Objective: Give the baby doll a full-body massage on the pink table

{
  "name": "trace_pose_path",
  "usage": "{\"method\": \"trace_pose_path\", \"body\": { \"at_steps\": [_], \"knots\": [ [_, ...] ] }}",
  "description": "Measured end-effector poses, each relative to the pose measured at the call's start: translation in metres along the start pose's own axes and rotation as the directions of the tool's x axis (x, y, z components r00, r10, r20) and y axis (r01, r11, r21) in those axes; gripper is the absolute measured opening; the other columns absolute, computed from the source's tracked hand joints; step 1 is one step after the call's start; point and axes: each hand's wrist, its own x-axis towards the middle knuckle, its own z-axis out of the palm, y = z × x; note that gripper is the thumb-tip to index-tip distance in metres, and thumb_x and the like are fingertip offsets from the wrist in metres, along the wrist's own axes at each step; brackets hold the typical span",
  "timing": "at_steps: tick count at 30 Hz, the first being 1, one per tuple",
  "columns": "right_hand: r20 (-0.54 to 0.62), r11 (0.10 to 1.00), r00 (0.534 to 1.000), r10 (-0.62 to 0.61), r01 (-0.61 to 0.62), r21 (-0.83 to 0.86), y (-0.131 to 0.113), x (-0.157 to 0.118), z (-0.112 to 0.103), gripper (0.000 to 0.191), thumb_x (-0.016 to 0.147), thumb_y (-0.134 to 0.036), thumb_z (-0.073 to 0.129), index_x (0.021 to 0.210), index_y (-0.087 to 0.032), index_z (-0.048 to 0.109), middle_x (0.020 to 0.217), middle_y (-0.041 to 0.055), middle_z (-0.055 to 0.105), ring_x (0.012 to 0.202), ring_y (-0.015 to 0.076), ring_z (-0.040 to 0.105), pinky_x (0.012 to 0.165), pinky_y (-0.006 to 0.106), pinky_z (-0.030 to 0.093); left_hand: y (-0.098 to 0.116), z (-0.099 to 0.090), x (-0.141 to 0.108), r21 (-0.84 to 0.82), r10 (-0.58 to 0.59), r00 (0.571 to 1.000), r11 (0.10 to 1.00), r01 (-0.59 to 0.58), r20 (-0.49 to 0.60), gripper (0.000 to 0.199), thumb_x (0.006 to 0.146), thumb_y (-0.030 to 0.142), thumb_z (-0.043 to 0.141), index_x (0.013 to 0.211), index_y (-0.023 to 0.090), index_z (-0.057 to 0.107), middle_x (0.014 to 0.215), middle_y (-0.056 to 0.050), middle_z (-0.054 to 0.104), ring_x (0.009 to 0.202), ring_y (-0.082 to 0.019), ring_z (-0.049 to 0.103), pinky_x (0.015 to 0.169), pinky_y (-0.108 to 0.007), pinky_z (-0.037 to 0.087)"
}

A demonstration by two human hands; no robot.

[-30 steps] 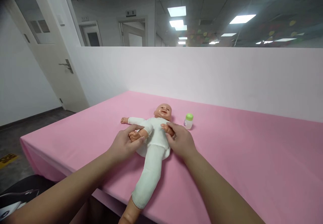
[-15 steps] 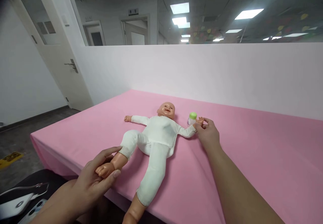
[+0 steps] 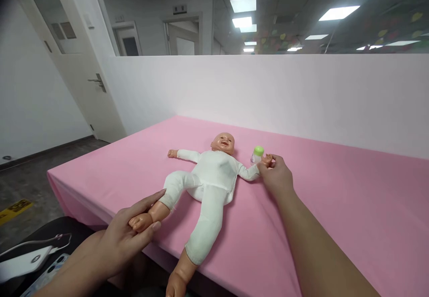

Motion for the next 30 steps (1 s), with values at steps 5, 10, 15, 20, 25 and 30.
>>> {"method": "trace_pose_path", "body": {
  "at_steps": [5,10,15,20,25,30],
  "knots": [
    [0.068,0.945,0.943,-0.326,0.327,-0.011,-0.042,-0.036,0.007,0.048,0.087,-0.039,0.071,0.134,-0.033,0.063,0.116,0.0007,0.074,0.083,0.0178,0.068,0.077,0.031,0.052,0.001,0.006,0.019,-0.064,-0.028,0.999,0.998,0.030,0.031,0.056,0.090,0.036,0.069,0.144,0.024,0.062,0.116,-0.004,0.077,0.111,-0.027,0.071,0.093,-0.033,0.058],
    [0.303,0.742,0.725,-0.619,0.666,-0.079,-0.066,-0.063,0.022,0.029,0.099,-0.027,0.060,0.126,-0.032,0.070,0.120,0.0013,0.072,0.108,0.0210,0.065,0.088,0.033,0.048,0.015,0.011,0.051,-0.100,-0.032,0.999,0.995,0.031,-0.010,0.050,0.089,0.040,0.071,0.136,0.023,0.067,0.107,-0.003,0.076,0.103,-0.025,0.070,0.092,-0.034,0.055],
    [0.398,0.645,0.622,-0.675,0.759,-0.091,-0.070,-0.070,0.030,0.026,0.101,-0.020,0.059,0.118,-0.031,0.075,0.114,0.0016,0.072,0.102,0.0215,0.063,0.086,0.034,0.046,0.023,0.026,0.087,-0.205,-0.033,0.999,0.978,0.035,0.012,0.049,0.090,0.042,0.072,0.135,0.021,0.067,0.094,-0.003,0.073,0.088,-0.022,0.068,0.081,-0.032,0.053],
    [0.433,0.620,0.572,-0.696,0.783,-0.038,-0.071,-0.070,0.026,0.023,0.100,-0.018,0.060,0.113,-0.029,0.076,0.110,0.0028,0.073,0.101,0.0218,0.062,0.089,0.034,0.046,0.019,0.052,0.115,-0.285,-0.029,0.996,0.957,0.052,0.085,0.050,0.090,0.043,0.072,0.133,0.018,0.069,0.113,-0.009,0.076,0.103,-0.027,0.071,0.087,-0.035,0.054],
    [0.426,0.674,0.623,-0.656,0.737,-0.041,-0.076,-0.073,0.022,0.022,0.099,-0.018,0.062,0.114,-0.028,0.075,0.112,0.0027,0.073,0.103,0.0222,0.062,0.091,0.035,0.045,0.018,0.061,0.120,-0.253,-0.036,0.995,0.966,0.059,0.097,0.051,0.089,0.042,0.072,0.134,0.017,0.068,0.113,-0.011,0.077,0.103,-0.028,0.072,0.089,-0.037,0.054],
    [0.387,0.761,0.685,-0.618,0.645,0.075,-0.071,-0.070,0.019,0.027,0.097,-0.018,0.060,0.119,-0.029,0.073,0.117,0.0021,0.073,0.105,0.0208,0.064,0.090,0.034,0.048,0.017,0.053,0.107,-0.290,-0.063,0.995,0.953,0.084,0.082,0.057,0.089,0.048,0.073,0.135,0.016,0.066,0.112,-0.011,0.074,0.103,-0.028,0.071,0.086,-0.035,0.054]
  ]
}}
